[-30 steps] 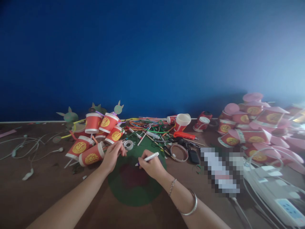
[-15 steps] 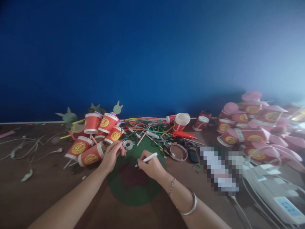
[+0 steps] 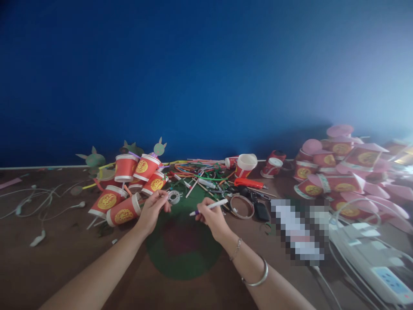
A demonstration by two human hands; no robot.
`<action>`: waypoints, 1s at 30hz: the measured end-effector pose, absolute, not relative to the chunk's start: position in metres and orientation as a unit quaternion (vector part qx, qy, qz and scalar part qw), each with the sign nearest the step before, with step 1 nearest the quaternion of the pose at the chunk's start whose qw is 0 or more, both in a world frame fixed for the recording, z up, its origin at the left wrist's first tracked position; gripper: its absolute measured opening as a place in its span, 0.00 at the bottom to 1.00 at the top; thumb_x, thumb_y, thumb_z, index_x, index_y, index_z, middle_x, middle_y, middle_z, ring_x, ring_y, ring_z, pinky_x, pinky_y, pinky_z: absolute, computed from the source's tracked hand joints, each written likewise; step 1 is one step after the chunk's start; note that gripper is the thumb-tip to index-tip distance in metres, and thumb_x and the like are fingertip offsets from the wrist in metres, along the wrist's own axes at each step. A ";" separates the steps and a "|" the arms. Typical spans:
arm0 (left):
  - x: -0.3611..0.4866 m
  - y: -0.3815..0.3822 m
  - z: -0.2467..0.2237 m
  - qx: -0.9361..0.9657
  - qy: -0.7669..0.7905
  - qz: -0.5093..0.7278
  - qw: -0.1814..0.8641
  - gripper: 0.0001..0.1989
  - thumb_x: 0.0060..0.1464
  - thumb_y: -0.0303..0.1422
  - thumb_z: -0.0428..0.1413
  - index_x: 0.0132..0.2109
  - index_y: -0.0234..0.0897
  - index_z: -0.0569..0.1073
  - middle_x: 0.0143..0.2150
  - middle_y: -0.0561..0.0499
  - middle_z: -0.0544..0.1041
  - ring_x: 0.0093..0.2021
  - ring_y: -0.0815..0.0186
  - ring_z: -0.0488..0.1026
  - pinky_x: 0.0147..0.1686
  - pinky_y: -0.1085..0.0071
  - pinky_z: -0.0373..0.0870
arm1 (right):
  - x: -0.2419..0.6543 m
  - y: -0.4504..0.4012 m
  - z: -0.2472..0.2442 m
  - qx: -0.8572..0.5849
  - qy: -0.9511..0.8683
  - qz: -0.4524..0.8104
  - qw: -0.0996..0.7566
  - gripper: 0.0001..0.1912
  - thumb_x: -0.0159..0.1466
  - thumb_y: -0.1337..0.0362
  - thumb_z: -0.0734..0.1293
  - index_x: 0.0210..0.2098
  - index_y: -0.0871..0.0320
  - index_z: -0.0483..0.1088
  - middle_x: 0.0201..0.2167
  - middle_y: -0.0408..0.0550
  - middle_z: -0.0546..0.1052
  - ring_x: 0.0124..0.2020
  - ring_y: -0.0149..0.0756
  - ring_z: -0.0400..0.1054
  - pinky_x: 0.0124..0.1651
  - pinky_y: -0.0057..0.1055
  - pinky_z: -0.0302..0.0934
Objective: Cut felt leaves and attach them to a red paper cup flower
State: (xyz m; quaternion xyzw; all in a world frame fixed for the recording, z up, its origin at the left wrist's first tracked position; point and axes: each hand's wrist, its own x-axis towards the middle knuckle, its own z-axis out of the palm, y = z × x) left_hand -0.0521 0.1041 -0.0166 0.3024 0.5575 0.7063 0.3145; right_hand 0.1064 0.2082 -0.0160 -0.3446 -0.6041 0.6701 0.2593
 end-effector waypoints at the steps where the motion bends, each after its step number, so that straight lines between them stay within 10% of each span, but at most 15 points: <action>1: -0.052 0.104 -0.017 0.304 0.560 0.705 0.312 0.09 0.51 0.38 0.54 0.32 0.37 0.66 0.14 0.61 0.65 0.19 0.71 0.66 0.28 0.73 0.62 | 0.107 0.211 -0.015 -0.352 -0.565 0.693 0.277 0.12 0.52 0.60 0.64 0.19 0.56 0.56 0.12 0.38 0.67 0.13 0.24 0.56 0.16 0.21 0.43; 12: -0.053 0.104 -0.019 0.323 0.568 0.698 0.291 0.21 0.55 0.43 0.48 0.19 0.38 0.61 0.14 0.57 0.64 0.20 0.69 0.66 0.30 0.71 0.64 | 0.110 0.224 -0.016 -0.329 -0.423 0.777 0.330 0.18 0.52 0.52 0.68 0.19 0.57 0.58 0.12 0.38 0.64 0.13 0.23 0.52 0.15 0.21 0.40; 30: -0.052 0.098 -0.020 0.365 0.651 0.653 0.128 0.09 0.53 0.37 0.53 0.36 0.35 0.70 0.26 0.52 0.75 0.30 0.65 0.72 0.35 0.70 0.66 | 0.112 0.230 -0.017 -0.305 -0.412 0.770 0.379 0.14 0.53 0.54 0.67 0.23 0.59 0.66 0.14 0.40 0.67 0.16 0.24 0.57 0.15 0.20 0.46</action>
